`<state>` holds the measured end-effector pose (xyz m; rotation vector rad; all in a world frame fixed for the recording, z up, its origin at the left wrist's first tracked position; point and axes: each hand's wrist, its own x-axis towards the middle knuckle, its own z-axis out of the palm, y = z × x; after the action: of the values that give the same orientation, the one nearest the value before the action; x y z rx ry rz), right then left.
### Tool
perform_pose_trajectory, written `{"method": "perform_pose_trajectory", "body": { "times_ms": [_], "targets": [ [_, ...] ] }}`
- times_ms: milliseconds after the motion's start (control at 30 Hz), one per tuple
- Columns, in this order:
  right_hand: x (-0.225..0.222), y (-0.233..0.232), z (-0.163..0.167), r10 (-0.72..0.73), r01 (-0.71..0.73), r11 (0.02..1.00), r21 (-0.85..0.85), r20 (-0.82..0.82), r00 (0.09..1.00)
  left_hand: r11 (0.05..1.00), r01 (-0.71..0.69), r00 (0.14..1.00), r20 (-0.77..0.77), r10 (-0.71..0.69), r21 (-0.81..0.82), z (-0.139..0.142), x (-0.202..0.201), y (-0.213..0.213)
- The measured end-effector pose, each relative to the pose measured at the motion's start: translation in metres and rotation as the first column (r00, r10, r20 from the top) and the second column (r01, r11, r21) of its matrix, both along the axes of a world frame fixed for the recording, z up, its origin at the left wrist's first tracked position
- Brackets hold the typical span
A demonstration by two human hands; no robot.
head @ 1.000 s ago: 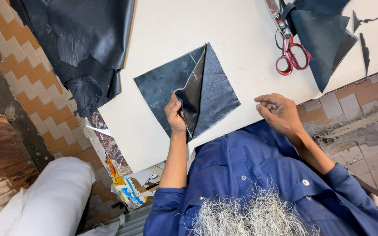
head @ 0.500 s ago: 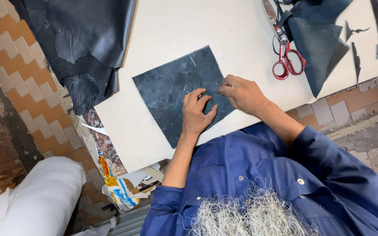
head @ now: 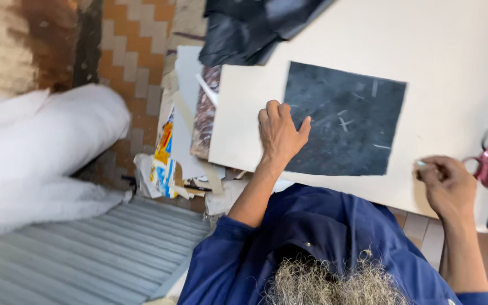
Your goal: The person cuts a large sheet of black leather into rectangular pieces using red-handled shears on a white worktable. They trim edges, fold and reposition the leather, and briefly handle a black leather boot before resuming cutting.
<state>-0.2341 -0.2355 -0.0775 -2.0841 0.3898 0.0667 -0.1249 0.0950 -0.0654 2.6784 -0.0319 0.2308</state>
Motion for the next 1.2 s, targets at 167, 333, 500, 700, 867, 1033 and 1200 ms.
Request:
{"method": "perform_pose_trajectory", "body": {
  "times_ms": [167, 333, 500, 700, 867, 1033, 1200],
  "targets": [
    [-0.002, 0.009, -0.03, -0.259, 0.268, 0.668, 0.694, -0.121, 0.958, 0.995, -0.046, 0.956, -0.284, 0.071, 0.092, 0.009, 0.006, 0.012],
    [0.006, 0.018, -0.041, -0.108, 0.108, 0.839, 0.533, -0.031, 0.994, 0.998, -0.062, 0.966, -0.252, 0.056, -0.015, -0.012, 0.005, 0.001],
    [0.016, 0.031, -0.038, -0.041, 0.058, 0.886, 0.46, -0.047, 0.998, 0.91, -0.139, 0.906, -0.422, -0.043, -0.39, -0.034, -0.015, 0.021],
    [0.016, 0.036, -0.035, 0.002, 0.026, 0.943, 0.333, -0.083, 0.997, 0.536, -0.201, 0.979, -0.142, 0.149, -0.82, -0.039, -0.104, 0.17],
    [0.016, 0.04, -0.033, 0.028, 0.009, 0.94, 0.34, -0.104, 0.994, 0.375, -0.402, 0.831, -0.161, 0.532, -0.835, 0.019, -0.191, 0.286],
    [0.019, 0.048, -0.029, 0.088, -0.049, 0.936, 0.348, -0.098, 0.991, 0.378, -0.567, 0.681, -0.157, 0.716, -0.732, 0.053, -0.208, 0.339],
    [0.023, 0.049, -0.028, 0.128, -0.089, 0.949, 0.303, -0.113, 0.985, 0.383, -0.546, 0.718, -0.18, 0.673, -0.745, 0.025, -0.168, 0.368]
  ]
}}
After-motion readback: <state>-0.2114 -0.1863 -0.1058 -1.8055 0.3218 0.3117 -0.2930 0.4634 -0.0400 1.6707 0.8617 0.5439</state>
